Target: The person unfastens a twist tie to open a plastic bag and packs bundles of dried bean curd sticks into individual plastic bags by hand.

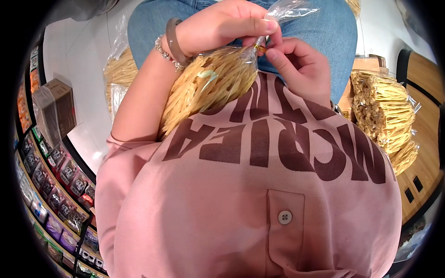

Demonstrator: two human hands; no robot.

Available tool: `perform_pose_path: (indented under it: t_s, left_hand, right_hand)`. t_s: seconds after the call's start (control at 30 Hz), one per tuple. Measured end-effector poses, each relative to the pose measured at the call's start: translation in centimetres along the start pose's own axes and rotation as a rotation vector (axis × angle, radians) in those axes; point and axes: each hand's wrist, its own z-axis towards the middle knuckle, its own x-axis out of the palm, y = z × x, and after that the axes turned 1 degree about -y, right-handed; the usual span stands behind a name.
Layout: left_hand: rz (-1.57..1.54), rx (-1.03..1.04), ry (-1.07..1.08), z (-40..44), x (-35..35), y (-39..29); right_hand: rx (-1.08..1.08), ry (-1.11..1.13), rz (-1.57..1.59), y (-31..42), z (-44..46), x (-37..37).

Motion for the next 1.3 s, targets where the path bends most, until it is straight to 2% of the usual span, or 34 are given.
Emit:
perform_pose_path:
  t_s: [0.1, 0.2, 0.27, 0.3, 0.47, 0.57, 0.7, 1.03, 1.3]
  left_hand:
    - [0.01, -0.025, 0.009, 0.1, 0.0, -0.1]
    - [0.0, 0.004, 0.033, 0.1, -0.2, -0.2]
    - [-0.009, -0.018, 0.017, 0.1, -0.4, 0.3]
    - [-0.015, -0.011, 0.022, 0.2, -0.5, 0.6]
    - [-0.02, -0.081, 0.017, 0.6, -0.5, 1.1]
    - [-0.01, 0.046, 0.019, 0.6, -0.2, 0.7]
    - [-0.008, 0.077, 0.049, 0.7, -0.5, 1.3]
    - [0.023, 0.054, 0.047, 0.4, -0.8, 1.2]
    - [0.075, 0.079, 0.05, 0.4, -0.9, 1.1]
  right_hand:
    - [0.081, 0.037, 0.032, 0.2, -0.1, -0.2]
    - [0.072, 0.031, 0.06, -0.2, -0.1, -0.2]
    - [0.074, 0.015, 0.175, -0.1, -0.4, 0.4]
    - [0.058, 0.051, 0.113, -0.2, -0.3, 0.1]
    - [0.051, 0.036, 0.206, 0.0, -0.1, 0.0]
    - [0.062, 0.028, 0.206, 0.0, -0.1, 0.0]
    - [0.009, 0.034, 0.229, 0.0, -0.1, 0.2]
    - [0.027, -0.022, 0.179, 1.0, -0.3, 1.0]
    - [0.105, 0.062, 0.087, 0.4, 0.6, -0.4]
